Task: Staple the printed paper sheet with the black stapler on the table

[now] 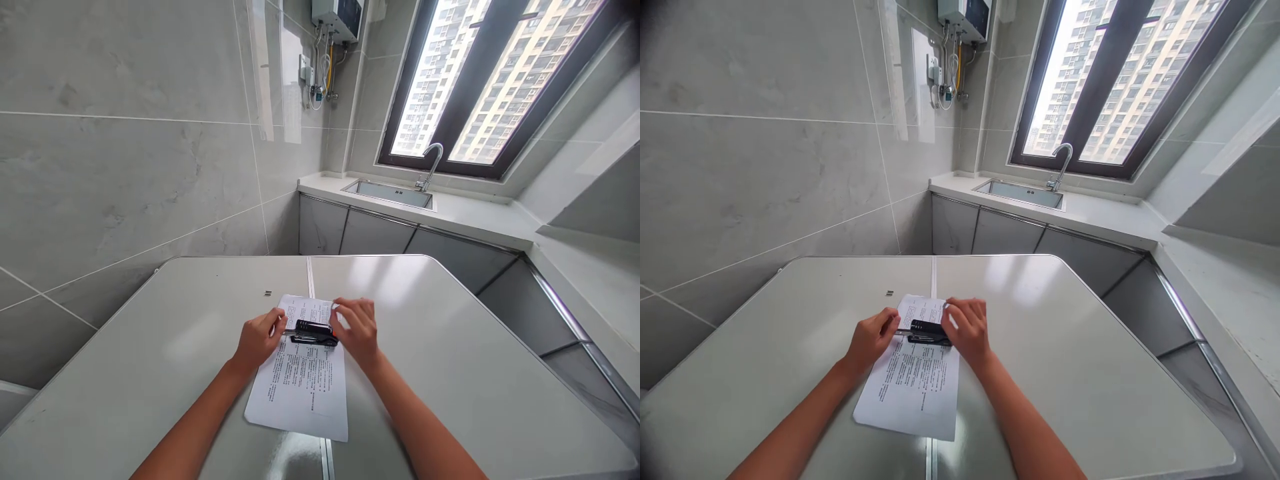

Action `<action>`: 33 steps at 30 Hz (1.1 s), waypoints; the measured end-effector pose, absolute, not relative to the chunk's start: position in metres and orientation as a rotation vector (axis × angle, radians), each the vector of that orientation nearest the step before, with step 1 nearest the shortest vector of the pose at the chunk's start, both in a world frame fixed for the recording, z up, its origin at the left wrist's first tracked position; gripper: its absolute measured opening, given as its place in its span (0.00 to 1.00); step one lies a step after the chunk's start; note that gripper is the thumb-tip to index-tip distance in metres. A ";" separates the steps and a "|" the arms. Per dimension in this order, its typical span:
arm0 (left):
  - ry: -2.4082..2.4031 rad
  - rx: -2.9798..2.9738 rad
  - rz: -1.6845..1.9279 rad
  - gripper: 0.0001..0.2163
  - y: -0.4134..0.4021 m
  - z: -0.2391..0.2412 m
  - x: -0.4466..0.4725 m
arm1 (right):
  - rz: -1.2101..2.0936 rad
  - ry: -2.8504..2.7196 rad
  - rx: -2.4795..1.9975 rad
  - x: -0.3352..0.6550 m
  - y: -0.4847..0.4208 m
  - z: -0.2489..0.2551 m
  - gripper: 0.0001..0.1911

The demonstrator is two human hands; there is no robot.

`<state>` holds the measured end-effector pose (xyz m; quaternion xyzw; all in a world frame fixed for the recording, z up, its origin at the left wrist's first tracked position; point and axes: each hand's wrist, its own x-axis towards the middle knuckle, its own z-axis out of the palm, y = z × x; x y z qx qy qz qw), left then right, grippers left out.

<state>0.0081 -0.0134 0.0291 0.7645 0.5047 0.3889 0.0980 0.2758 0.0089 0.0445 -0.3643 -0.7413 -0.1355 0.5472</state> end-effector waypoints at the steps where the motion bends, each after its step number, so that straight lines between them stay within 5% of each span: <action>1: 1.614 2.254 1.132 0.08 -0.007 0.028 0.002 | -0.284 -1.747 -0.976 0.288 0.019 0.043 0.06; 7: 1.807 2.137 1.094 0.08 0.031 0.005 -0.033 | 0.056 -1.820 -1.737 0.354 0.064 0.014 0.08; 13: 1.870 2.304 0.660 0.26 0.035 -0.015 -0.029 | 0.132 -1.887 -1.778 0.359 0.075 -0.011 0.12; 19: 1.882 2.362 0.594 0.22 0.033 -0.014 -0.025 | 0.141 -1.890 -1.766 0.348 0.080 -0.021 0.19; 33: 1.837 2.128 1.060 0.13 0.032 -0.007 -0.030 | 0.215 -1.820 -1.645 0.343 0.077 -0.015 0.15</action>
